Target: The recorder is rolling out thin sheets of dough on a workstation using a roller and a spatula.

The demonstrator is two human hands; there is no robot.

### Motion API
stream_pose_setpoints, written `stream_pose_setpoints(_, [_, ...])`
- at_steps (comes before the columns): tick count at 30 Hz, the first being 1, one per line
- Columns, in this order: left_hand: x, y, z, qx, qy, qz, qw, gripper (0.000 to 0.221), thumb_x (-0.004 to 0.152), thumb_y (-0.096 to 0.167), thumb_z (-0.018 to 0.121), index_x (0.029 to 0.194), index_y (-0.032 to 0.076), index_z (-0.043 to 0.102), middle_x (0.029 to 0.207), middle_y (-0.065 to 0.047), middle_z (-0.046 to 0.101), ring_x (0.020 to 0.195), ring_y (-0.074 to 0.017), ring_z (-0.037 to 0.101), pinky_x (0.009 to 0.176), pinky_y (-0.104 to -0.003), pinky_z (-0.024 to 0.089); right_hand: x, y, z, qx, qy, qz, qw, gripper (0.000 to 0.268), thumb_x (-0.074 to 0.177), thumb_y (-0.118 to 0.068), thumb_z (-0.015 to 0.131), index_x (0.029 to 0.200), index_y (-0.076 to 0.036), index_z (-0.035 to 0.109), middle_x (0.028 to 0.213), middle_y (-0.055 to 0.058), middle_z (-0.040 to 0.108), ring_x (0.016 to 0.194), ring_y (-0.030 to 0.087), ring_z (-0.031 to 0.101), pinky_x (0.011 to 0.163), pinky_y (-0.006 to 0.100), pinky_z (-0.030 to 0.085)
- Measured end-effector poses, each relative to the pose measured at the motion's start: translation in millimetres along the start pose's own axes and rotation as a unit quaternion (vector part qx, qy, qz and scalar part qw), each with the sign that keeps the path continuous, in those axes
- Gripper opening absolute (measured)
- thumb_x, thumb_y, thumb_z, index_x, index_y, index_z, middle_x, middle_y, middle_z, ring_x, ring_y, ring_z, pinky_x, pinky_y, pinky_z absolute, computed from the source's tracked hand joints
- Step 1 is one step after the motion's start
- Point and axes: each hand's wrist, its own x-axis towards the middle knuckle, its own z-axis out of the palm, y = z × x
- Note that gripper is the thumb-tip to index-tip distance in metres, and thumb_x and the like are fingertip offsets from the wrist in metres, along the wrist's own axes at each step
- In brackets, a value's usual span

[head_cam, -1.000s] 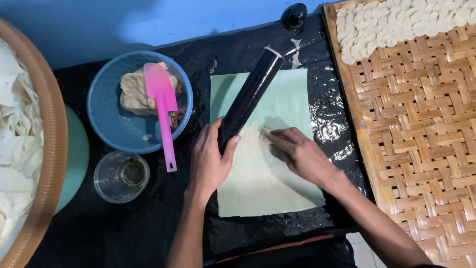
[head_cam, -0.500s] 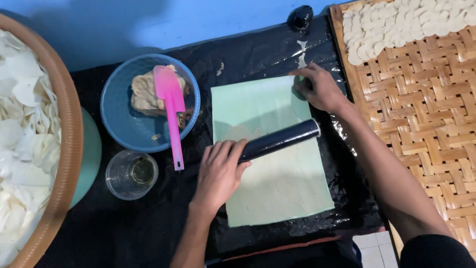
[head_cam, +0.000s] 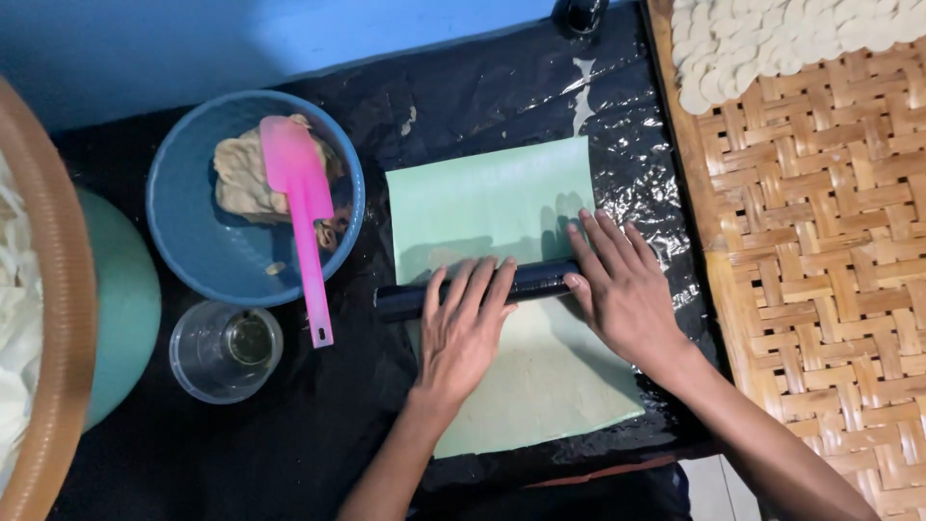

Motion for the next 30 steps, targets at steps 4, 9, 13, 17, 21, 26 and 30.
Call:
stream_pose_setpoints(4, [11, -3, 6, 0.016, -0.001, -0.02, 1.0, 0.061, 0.096, 0.032, 0.066, 0.149, 0.006, 0.052, 0.151, -0.012, 0.056, 0.145, -0.03, 0.045, 0.121, -0.057, 0.027, 6, 7, 12, 0.025, -0.041, 0.008, 0.999, 0.058, 0.106, -0.03, 0.044, 0.152, 0.006, 0.046, 0.156, 0.025, 0.047, 0.147, 0.041, 0.042, 0.122, 0.053, 0.029])
stream_pose_setpoints(9, [52, -18, -4, 0.031, -0.061, -0.019, 0.997, 0.063, 0.103, 0.037, 0.059, 0.15, -0.003, 0.046, 0.159, -0.016, 0.041, 0.153, -0.0328, 0.029, 0.124, -0.063, 0.015, 38, 20, 18, -0.011, -0.039, 0.016, 0.999, 0.058, 0.109, -0.032, 0.039, 0.154, 0.005, 0.043, 0.16, 0.026, 0.043, 0.15, 0.041, 0.038, 0.122, 0.05, 0.029])
stream_pose_setpoints(13, [47, -22, -14, 0.051, 0.002, 0.017, 0.999, 0.061, 0.101, 0.038, 0.06, 0.145, -0.003, 0.049, 0.156, -0.023, 0.043, 0.149, -0.0401, 0.033, 0.12, -0.061, 0.019, 40, 23, 22, -0.012, -0.026, 0.015, 0.999, 0.058, 0.109, -0.033, 0.041, 0.154, 0.003, 0.044, 0.159, 0.028, 0.043, 0.148, 0.041, 0.039, 0.121, 0.05, 0.03])
stream_pose_setpoints(17, [27, -25, -22, 0.009, -0.036, 0.02, 0.999, 0.061, 0.091, 0.035, 0.07, 0.141, 0.003, 0.055, 0.13, -0.021, 0.058, 0.127, -0.0383, 0.051, 0.111, -0.052, 0.036, 34, 27, 26, 0.001, -0.003, 0.048, 0.999, 0.057, 0.109, -0.034, 0.044, 0.151, 0.004, 0.048, 0.155, 0.03, 0.045, 0.147, 0.043, 0.04, 0.121, 0.05, 0.032])
stream_pose_setpoints(21, [27, -24, -37, 0.01, -0.06, 0.01, 0.998, 0.06, 0.091, 0.03, 0.073, 0.142, 0.003, 0.057, 0.113, -0.015, 0.063, 0.11, -0.0332, 0.058, 0.097, -0.048, 0.043, 38, 21, 14, 0.052, 0.039, 0.053, 0.996, 0.049, 0.113, -0.03, 0.048, 0.146, 0.005, 0.053, 0.153, 0.033, 0.048, 0.146, 0.047, 0.044, 0.121, 0.05, 0.036])
stream_pose_setpoints(26, [9, -8, -31, 0.015, -0.028, 0.029, 0.999, 0.056, 0.091, 0.031, 0.074, 0.137, 0.003, 0.059, 0.11, -0.014, 0.063, 0.105, -0.0303, 0.059, 0.096, -0.048, 0.043, 9, 2, -9, 0.022, 0.037, 0.057, 0.997, 0.048, 0.106, -0.03, 0.054, 0.142, 0.002, 0.058, 0.149, 0.028, 0.052, 0.14, 0.042, 0.048, 0.113, 0.053, 0.04])
stream_pose_setpoints(30, [-1, -3, -19, 0.006, -0.04, 0.019, 0.999, 0.056, 0.088, 0.029, 0.076, 0.136, 0.005, 0.06, 0.109, -0.012, 0.063, 0.104, -0.0292, 0.059, 0.098, -0.049, 0.043, -8, 6, 5, 0.012, -0.003, 0.058, 0.998, 0.054, 0.103, -0.034, 0.055, 0.143, 0.002, 0.056, 0.15, 0.028, 0.048, 0.141, 0.043, 0.044, 0.112, 0.053, 0.039])
